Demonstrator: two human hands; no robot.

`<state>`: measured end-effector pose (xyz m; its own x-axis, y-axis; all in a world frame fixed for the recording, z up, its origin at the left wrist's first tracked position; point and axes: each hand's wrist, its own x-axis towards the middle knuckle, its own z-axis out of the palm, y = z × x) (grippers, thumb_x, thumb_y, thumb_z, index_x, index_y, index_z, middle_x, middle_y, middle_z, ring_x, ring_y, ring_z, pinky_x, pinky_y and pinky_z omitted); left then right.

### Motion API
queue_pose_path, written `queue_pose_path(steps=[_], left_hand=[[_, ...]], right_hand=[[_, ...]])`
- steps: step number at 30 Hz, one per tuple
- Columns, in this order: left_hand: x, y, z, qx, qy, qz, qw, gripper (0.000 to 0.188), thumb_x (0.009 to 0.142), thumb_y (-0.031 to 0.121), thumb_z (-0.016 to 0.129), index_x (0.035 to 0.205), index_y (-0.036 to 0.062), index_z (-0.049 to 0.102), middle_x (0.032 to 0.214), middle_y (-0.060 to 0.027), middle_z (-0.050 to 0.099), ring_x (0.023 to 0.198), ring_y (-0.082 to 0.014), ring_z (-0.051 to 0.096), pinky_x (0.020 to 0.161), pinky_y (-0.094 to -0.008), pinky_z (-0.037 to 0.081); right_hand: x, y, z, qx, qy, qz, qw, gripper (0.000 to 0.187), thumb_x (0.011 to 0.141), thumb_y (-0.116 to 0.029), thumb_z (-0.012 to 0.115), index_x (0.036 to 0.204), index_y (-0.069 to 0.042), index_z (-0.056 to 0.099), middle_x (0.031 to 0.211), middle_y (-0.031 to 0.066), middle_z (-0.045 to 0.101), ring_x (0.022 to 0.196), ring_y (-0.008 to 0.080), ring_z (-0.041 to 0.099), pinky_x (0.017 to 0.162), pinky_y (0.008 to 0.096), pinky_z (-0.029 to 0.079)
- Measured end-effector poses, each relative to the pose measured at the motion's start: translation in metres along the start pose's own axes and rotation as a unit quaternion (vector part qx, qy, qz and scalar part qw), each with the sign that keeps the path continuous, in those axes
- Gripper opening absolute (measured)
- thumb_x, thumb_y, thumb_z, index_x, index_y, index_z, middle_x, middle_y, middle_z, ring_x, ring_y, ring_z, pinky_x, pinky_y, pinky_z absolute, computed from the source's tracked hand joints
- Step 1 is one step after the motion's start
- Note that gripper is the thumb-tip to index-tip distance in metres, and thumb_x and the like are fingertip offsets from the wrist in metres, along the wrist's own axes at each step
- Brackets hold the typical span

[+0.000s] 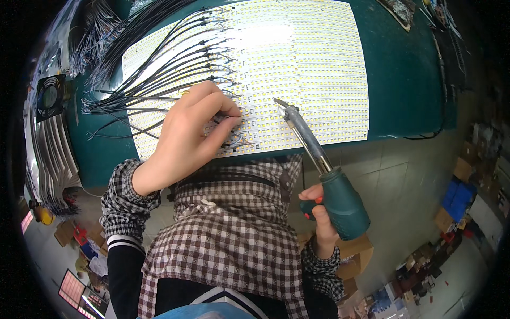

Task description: The person solders black wires to a large LED panel using a soldering iron. They repeatedly pick up wires, align them on the panel, and apply heat to secure connections. The person occasionally moves the panel and organizes the wires during the process.

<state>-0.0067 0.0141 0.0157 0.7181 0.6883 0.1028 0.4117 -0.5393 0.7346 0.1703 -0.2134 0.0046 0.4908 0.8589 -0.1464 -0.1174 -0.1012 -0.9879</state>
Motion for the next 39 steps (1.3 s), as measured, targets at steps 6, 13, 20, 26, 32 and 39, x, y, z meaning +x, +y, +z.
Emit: queue_pose_path(steps=[6, 13, 20, 26, 32, 39], left_hand=[[-0.004, -0.002, 0.002, -0.014, 0.003, -0.039, 0.999, 0.007, 0.075, 0.004, 0.067, 0.078, 0.0047, 0.060, 0.074, -0.0086, 0.053, 0.065, -0.0280, 0.057, 0.057, -0.0383, 0.045], [-0.003, -0.003, 0.003, -0.023, -0.007, -0.008, 1.000, 0.009, 0.076, 0.002, 0.069, 0.081, 0.0023, 0.062, 0.075, -0.0081, 0.054, 0.066, -0.0210, 0.059, 0.058, -0.0290, 0.047], [0.001, -0.005, 0.004, -0.047, -0.032, -0.064, 0.996, 0.008, 0.077, 0.001, 0.069, 0.081, 0.0014, 0.063, 0.075, -0.0062, 0.053, 0.065, -0.0170, 0.057, 0.056, -0.0269, 0.046], [0.000, -0.007, 0.009, -0.107, -0.003, -0.090, 0.990, 0.007, 0.079, 0.002, 0.069, 0.082, 0.0008, 0.063, 0.076, -0.0050, 0.053, 0.065, -0.0136, 0.055, 0.055, -0.0240, 0.045], [0.001, -0.005, 0.008, -0.099, 0.001, -0.062, 0.993, 0.006, 0.078, 0.003, 0.068, 0.081, 0.0021, 0.063, 0.076, -0.0057, 0.056, 0.066, -0.0161, 0.058, 0.056, -0.0258, 0.047], [0.001, -0.008, 0.012, -0.103, 0.018, -0.067, 0.992, 0.006, 0.074, 0.005, 0.066, 0.077, 0.0053, 0.061, 0.074, -0.0066, 0.058, 0.066, -0.0223, 0.060, 0.056, -0.0329, 0.048]], right_hand=[[0.001, -0.002, 0.000, -0.010, -0.007, 0.001, 1.000, 0.060, 0.091, -0.029, 0.059, 0.126, 0.017, 0.043, 0.093, 0.0159, 0.060, 0.084, 0.0255, 0.063, 0.069, 0.0353, 0.059], [0.001, -0.003, 0.000, -0.022, -0.011, 0.002, 1.000, 0.060, 0.091, -0.030, 0.057, 0.127, 0.017, 0.043, 0.099, 0.0187, 0.061, 0.085, 0.0282, 0.065, 0.068, 0.0335, 0.059], [0.001, -0.008, 0.004, 0.000, -0.007, 0.019, 1.000, 0.054, 0.089, -0.031, 0.064, 0.120, 0.011, 0.051, 0.108, 0.0205, 0.062, 0.093, 0.0272, 0.066, 0.073, 0.0341, 0.058], [0.000, -0.009, 0.003, 0.023, -0.018, 0.021, 0.999, 0.049, 0.089, -0.029, 0.066, 0.119, 0.008, 0.055, 0.113, 0.0196, 0.061, 0.097, 0.0267, 0.065, 0.075, 0.0346, 0.057], [-0.001, -0.007, 0.002, 0.025, -0.017, 0.022, 0.999, 0.049, 0.089, -0.028, 0.066, 0.120, 0.008, 0.054, 0.113, 0.0189, 0.061, 0.098, 0.0266, 0.065, 0.076, 0.0346, 0.057], [-0.001, -0.007, 0.003, -0.048, -0.014, 0.011, 0.999, 0.059, 0.090, -0.029, 0.059, 0.126, 0.015, 0.044, 0.104, 0.0205, 0.062, 0.083, 0.0280, 0.068, 0.074, 0.0362, 0.056]])
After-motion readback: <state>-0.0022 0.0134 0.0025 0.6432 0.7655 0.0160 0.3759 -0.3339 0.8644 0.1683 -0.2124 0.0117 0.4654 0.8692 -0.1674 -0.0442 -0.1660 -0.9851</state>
